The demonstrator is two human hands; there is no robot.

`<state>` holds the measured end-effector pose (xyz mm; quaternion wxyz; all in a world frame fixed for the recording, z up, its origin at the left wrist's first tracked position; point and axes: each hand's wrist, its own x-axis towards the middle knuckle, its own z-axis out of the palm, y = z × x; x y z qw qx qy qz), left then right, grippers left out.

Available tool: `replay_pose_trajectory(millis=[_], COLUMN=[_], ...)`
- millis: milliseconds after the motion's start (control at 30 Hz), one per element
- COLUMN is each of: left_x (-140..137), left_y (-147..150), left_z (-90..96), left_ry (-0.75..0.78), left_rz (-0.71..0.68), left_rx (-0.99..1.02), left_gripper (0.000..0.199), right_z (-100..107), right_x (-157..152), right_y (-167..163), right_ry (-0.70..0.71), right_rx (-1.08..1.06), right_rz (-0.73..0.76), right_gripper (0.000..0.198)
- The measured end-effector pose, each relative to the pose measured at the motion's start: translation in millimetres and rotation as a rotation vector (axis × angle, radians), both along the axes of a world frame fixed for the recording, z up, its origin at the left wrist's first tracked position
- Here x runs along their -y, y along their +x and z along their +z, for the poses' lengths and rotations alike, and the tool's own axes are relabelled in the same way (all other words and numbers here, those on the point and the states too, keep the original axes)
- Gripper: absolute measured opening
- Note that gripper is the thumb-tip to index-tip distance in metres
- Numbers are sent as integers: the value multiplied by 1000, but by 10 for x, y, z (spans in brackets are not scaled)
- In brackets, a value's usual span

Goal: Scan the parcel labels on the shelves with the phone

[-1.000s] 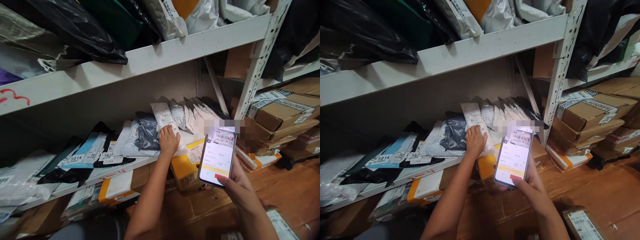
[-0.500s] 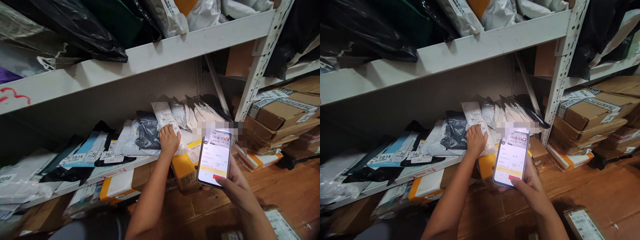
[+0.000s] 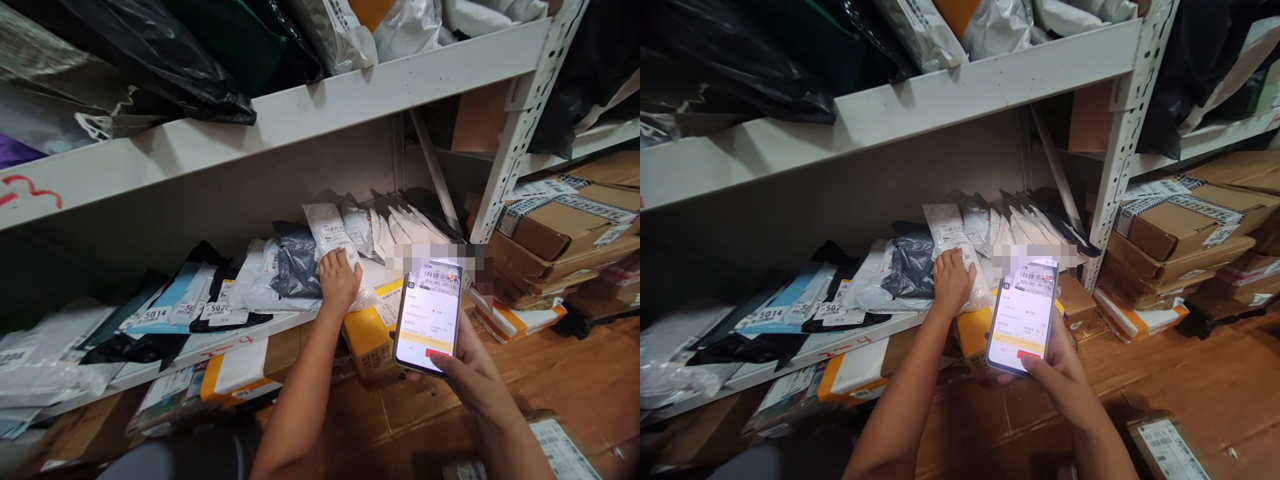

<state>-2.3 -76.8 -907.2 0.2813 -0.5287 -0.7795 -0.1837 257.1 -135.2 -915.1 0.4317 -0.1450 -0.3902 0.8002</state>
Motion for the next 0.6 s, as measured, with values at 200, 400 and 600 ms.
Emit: replay_pose_trajectory(millis=[200, 400, 600], left_x=[4, -1, 0], left_y=[-9, -6, -3], left_z=[-9, 0, 9], left_ry=[3, -3, 2], left_rz=[-4, 3, -1], left_rx=[-10, -5, -2], left_gripper=[42, 43, 43], right_z=[18, 8, 14], right_x=[21, 21, 18], right_y=[-10, -3, 3], right_ry=[7, 6, -34], right_rx=[16, 18, 23], right_rz=[-8, -11, -1], right_gripper=[100, 101, 102])
